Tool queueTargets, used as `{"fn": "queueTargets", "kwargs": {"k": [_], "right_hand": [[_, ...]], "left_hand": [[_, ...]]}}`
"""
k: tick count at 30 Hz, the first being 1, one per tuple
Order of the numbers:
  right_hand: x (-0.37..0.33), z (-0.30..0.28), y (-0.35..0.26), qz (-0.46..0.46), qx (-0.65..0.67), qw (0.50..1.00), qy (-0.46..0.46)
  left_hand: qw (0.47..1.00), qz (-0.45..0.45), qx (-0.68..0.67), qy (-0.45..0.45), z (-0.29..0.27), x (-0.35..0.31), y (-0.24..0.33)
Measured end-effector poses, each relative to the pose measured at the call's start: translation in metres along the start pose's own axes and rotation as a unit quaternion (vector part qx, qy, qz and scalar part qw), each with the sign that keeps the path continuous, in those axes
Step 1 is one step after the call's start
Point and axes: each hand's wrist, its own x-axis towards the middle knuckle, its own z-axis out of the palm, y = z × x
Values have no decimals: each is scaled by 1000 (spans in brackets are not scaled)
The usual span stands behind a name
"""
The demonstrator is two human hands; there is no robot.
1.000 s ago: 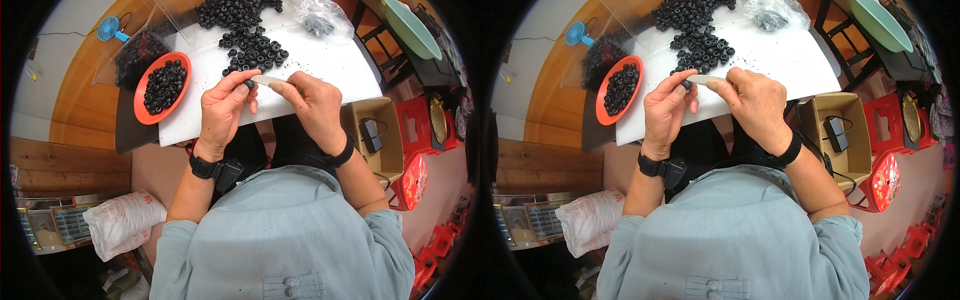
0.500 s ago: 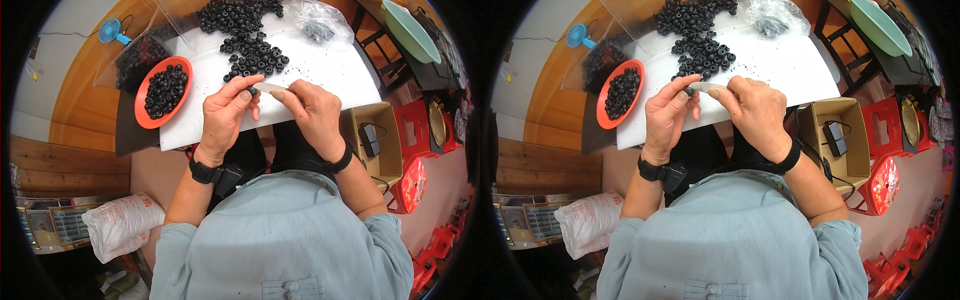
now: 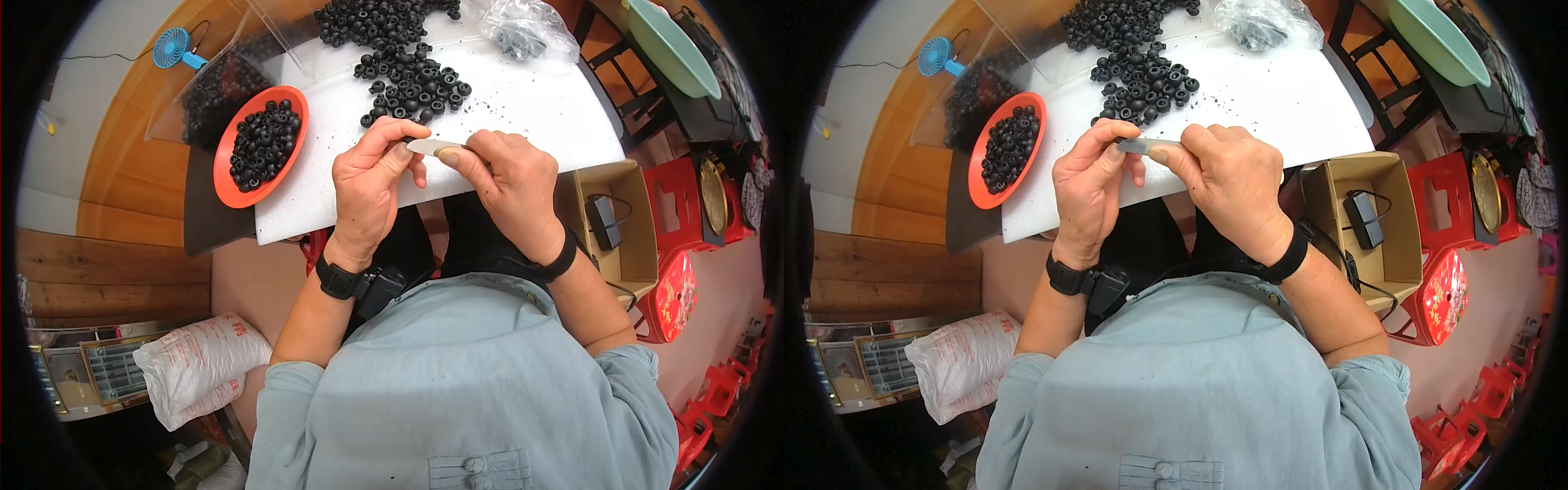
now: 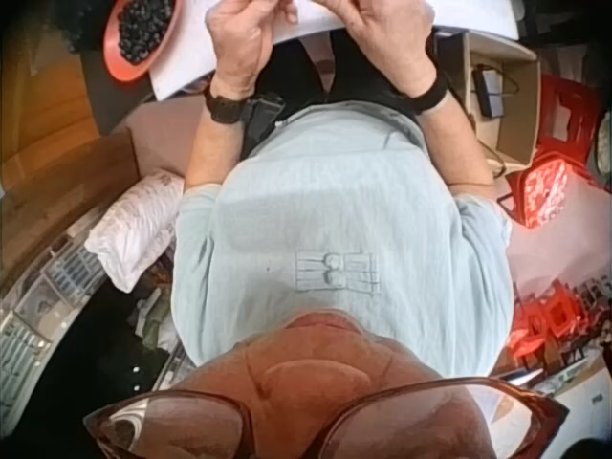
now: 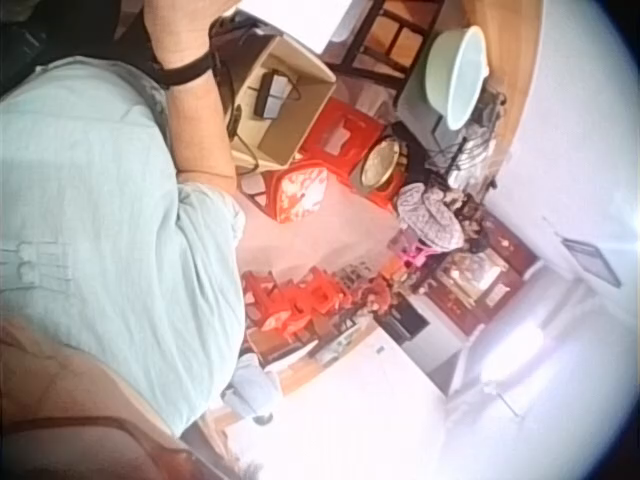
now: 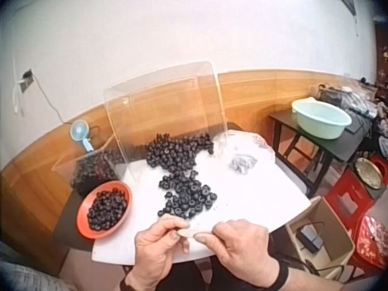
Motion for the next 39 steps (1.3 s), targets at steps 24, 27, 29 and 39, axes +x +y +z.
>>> {"fn": "queueTargets", "kwargs": {"k": [24, 27, 29, 39], "right_hand": [[-3, -3, 0, 69, 53, 996, -1], [-3, -3, 0, 63, 52, 997, 5], [-2, -4, -1, 66, 51, 997, -2], [-5, -1, 1, 37, 24, 999, 11]], "left_hand": [[999, 12, 30, -25, -2, -4, 2], [999, 15, 32, -23, -2, -4, 1], [999, 17, 33, -23, -2, -4, 1], [999, 14, 28, -29, -3, -3, 0]]}}
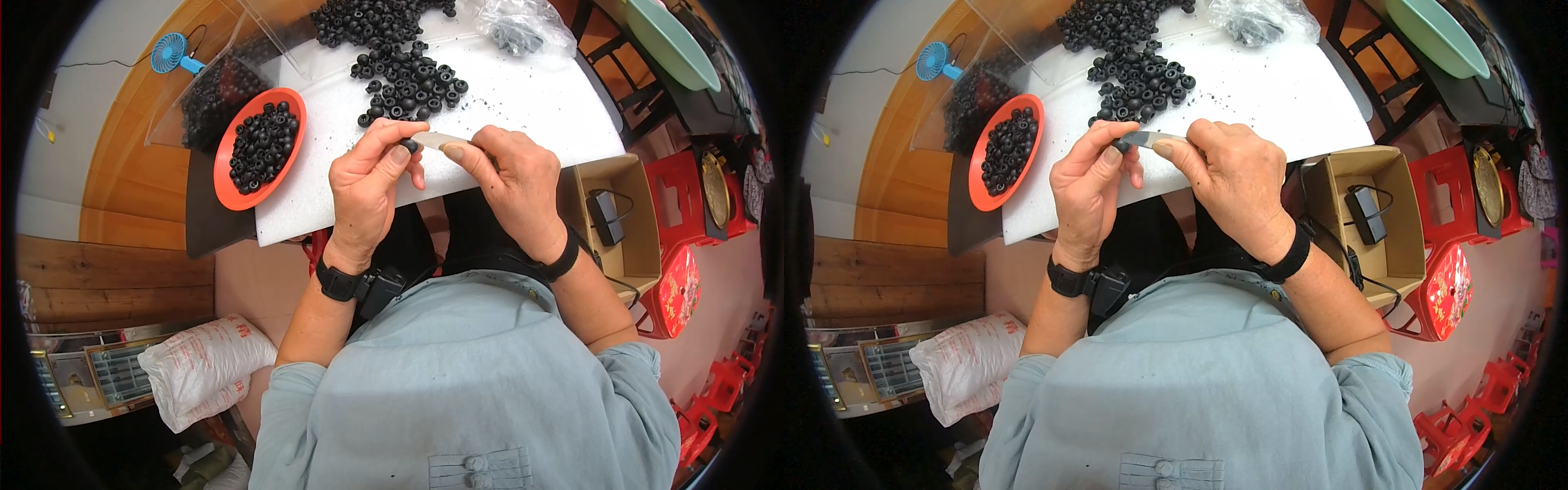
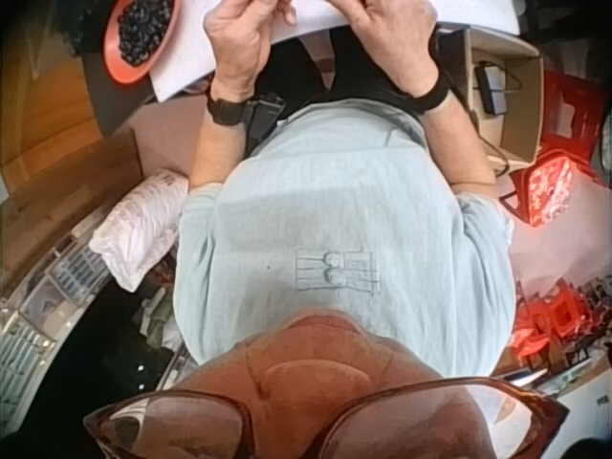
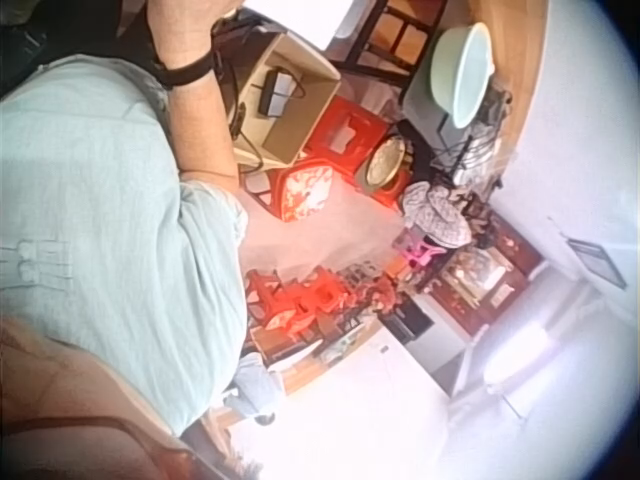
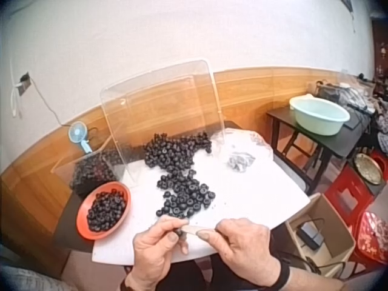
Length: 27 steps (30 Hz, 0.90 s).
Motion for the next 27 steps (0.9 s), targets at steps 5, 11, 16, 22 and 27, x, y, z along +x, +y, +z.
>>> {"fn": "queueTargets", "kwargs": {"k": [5, 11, 16, 22, 27], "right_hand": [[-1, 0, 0, -8, -17, 1000, -1], [-1, 0, 0, -9, -15, 1000, -3], [-2, 2, -1, -13, -1, 1000, -4], [2, -20, 17, 146, 279, 948, -57], [2, -29, 16, 95, 197, 975, -32]], "left_hand": [[1000, -2, -3, 3, 0, 0, -1], [1000, -2, -14, 3, 0, 0, -1], [1000, -2, -6, 24, 1, -2, 1], [969, 72, 207, 113, -21, -1, 40], [880, 50, 406, 244, -89, 2, 101]]}}
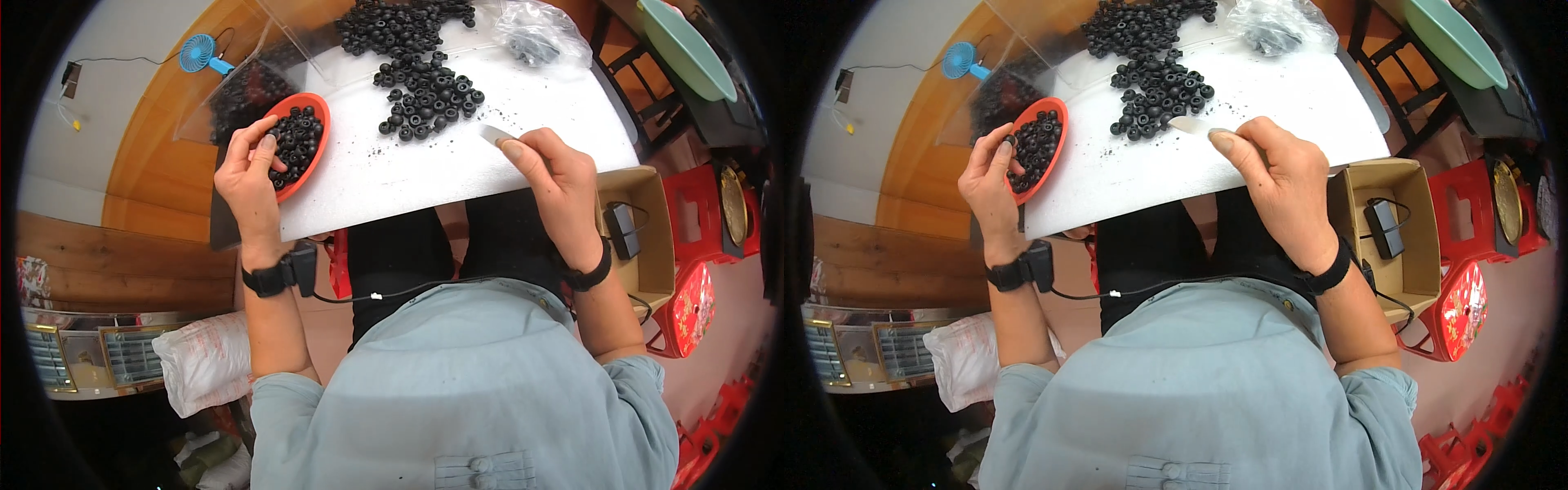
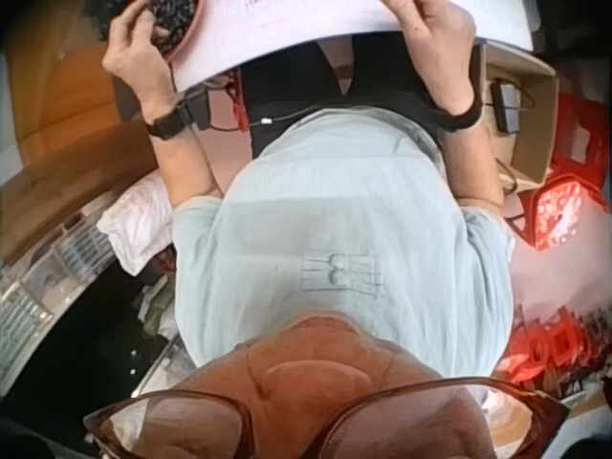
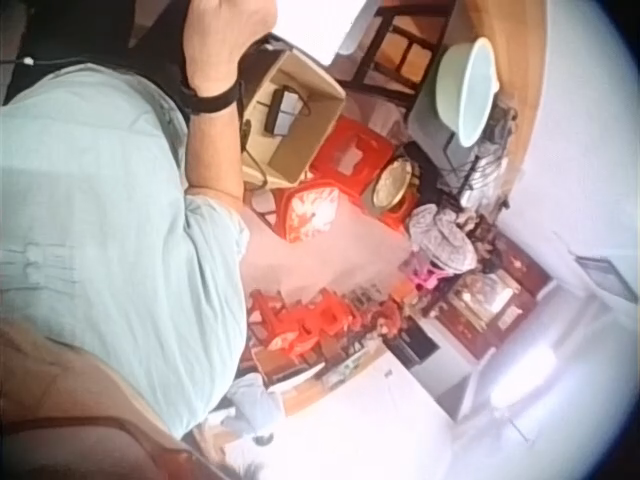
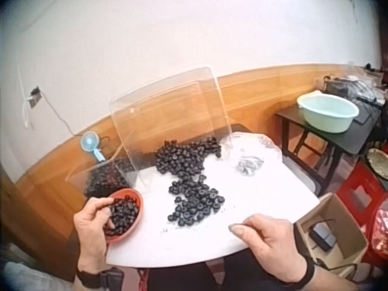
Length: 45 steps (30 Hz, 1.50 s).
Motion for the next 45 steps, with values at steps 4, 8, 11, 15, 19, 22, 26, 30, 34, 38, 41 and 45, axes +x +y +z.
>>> {"fn": "queueTargets", "kwargs": {"k": [4, 8, 11, 15, 19, 22, 26, 30, 34, 38, 41, 45], "right_hand": [[2, -1, 7, -38, -39, 998, 43], [0, -3, 16, -47, -33, 997, 49], [-2, -4, 16, -41, -9, 998, 51], [-4, -2, 21, -70, -4, 996, 56], [-7, -3, 21, -90, -20, 994, 60], [-7, -3, 21, -102, -39, 992, 58], [-6, -2, 19, -119, -69, 989, 56], [-6, 0, 18, -124, -71, 988, 59], [-8, 1, 17, -128, -79, 987, 60], [-9, 3, 17, -133, -106, 983, 65], [-8, 4, 19, -152, -117, 979, 65], [-10, 4, 15, -152, -149, 975, 57]], "left_hand": [[945, 179, 271, -35, 5, 5, -5], [938, 236, 216, -130, 65, -13, 9], [921, 263, 240, -156, 98, -19, 6], [909, 262, 284, -154, 113, -19, -1], [918, 262, 220, -201, 95, -17, -4], [930, 264, 138, -216, 83, -19, 1], [971, 146, 133, -135, 86, -27, 2], [955, 153, 213, -141, 98, -30, -5], [921, 222, 283, -152, 88, -31, -3], [892, 271, 324, -162, 94, -33, 0], [881, 276, 344, -174, 98, -31, -1], [942, 210, 192, -176, 95, -31, -3]]}}
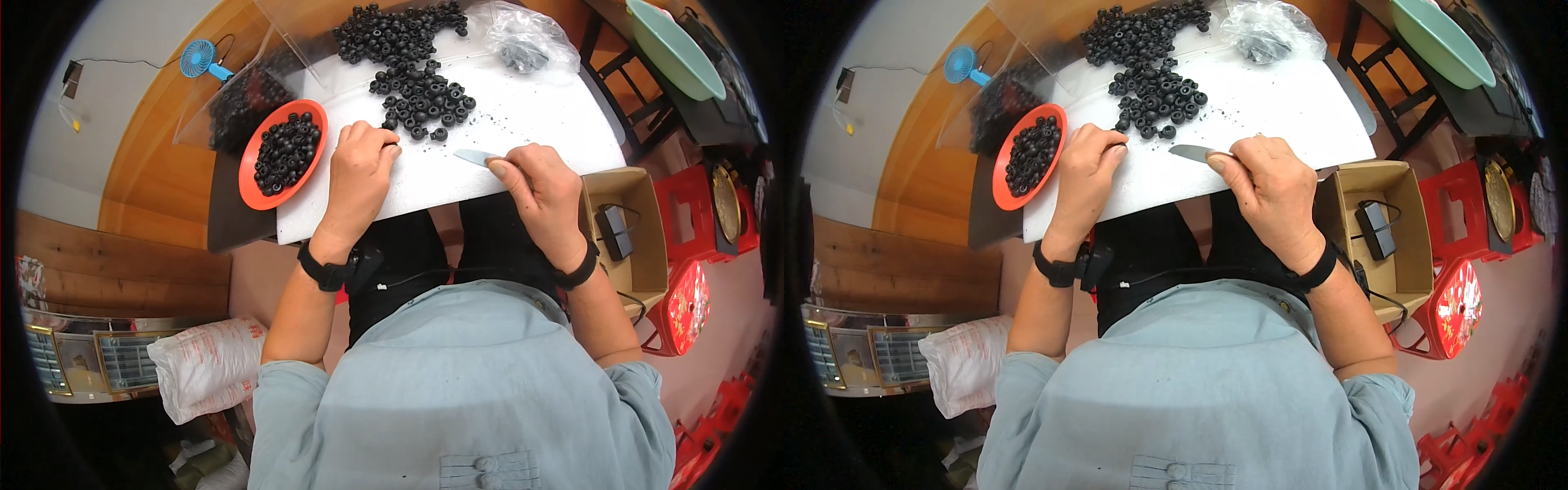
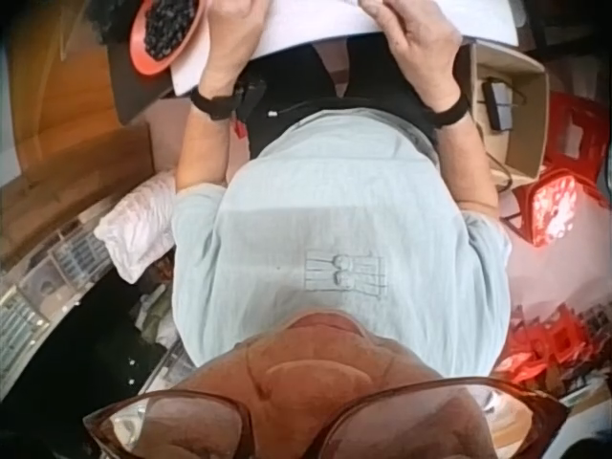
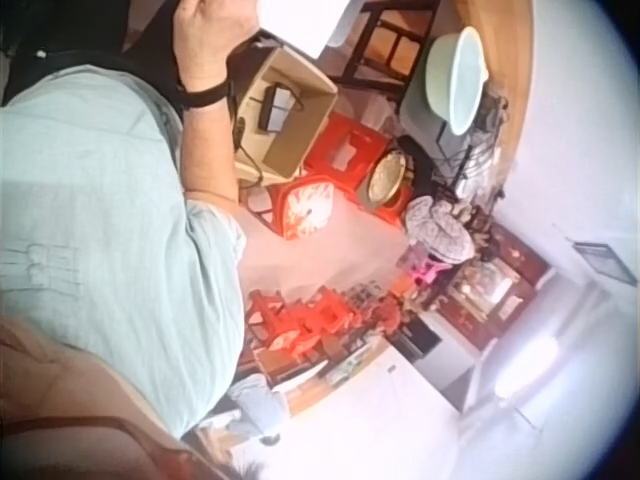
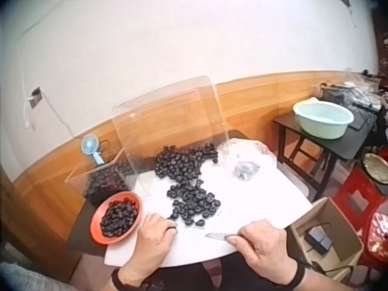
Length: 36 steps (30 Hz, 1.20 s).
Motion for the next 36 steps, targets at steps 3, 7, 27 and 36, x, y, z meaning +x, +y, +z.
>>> {"fn": "queueTargets", "kwargs": {"k": [3, 7, 27, 36], "right_hand": [[4, -1, -8, -14, -38, 999, -6], [11, 6, -17, 16, -19, 999, -24], [15, 15, -15, 41, -2, 999, -32], [19, 12, -20, 85, 35, 994, -65]], "left_hand": [[974, -104, -200, -6, -4, -4, 11], [851, -232, -471, -17, -3, -10, 19], [689, -221, -688, -57, 11, -13, 33], [693, -219, -685, -43, 13, -18, 24]]}}
